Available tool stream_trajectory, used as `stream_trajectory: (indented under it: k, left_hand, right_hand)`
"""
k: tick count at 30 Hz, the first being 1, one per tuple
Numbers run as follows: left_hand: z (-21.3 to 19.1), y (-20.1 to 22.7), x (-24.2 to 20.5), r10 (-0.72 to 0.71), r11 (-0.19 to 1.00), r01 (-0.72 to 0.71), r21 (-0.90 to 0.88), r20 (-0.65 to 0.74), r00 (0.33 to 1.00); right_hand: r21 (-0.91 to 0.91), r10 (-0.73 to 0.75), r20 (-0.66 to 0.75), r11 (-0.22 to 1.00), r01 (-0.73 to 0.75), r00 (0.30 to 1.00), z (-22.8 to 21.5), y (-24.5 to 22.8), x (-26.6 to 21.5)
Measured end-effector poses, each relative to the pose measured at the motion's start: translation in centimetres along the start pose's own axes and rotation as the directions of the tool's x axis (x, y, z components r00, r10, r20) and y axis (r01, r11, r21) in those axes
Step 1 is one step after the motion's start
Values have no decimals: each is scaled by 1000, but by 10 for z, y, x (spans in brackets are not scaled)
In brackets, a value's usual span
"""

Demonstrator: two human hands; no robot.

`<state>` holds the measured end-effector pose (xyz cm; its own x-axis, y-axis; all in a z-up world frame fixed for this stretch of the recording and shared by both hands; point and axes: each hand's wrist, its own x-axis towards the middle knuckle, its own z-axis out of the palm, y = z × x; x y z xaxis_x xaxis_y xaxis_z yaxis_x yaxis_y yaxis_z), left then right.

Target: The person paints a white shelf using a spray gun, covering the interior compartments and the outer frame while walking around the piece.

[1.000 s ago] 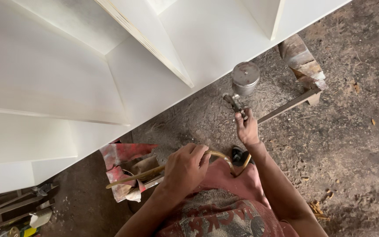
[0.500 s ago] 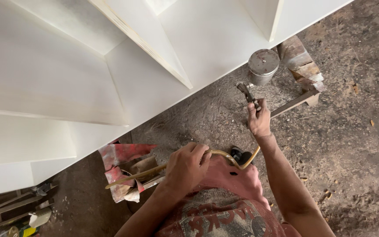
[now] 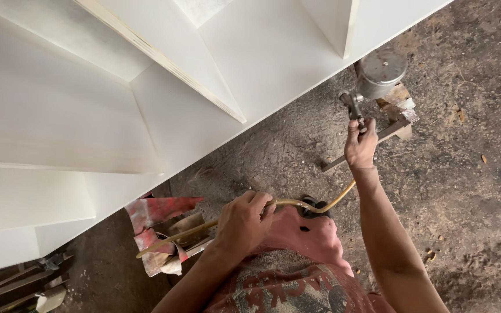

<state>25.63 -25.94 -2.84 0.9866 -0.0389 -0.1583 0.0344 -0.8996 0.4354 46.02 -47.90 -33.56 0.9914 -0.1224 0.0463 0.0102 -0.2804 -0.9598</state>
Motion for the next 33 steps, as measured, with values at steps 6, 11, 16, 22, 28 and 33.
stream_trajectory:
  k: [6,11,16,22,28,33]
  left_hand:
    - [-4,-1,1,9,999,-7,37,-60,998]
    - [-4,-1,8,-16,998,20,61,-62,998]
    - [-1,0,13,-48,996,50,77,-31,998]
    - [6,-2,17,-71,996,71,48,8,997]
    - [11,-2,21,-124,992,122,25,73,990]
    - [5,2,22,-109,994,109,22,21,994]
  right_hand:
    - [23,-92,-221,995,99,971,8,3,4]
    - [149,74,-42,987,-67,996,14,7,-2]
    - [74,63,30,995,-65,998,21,0,-21]
    - [128,-26,207,992,-1,978,10,-4,-31]
    - [100,59,60,993,-64,996,2,12,3]
    - [111,-37,-98,993,48,994,-8,20,31]
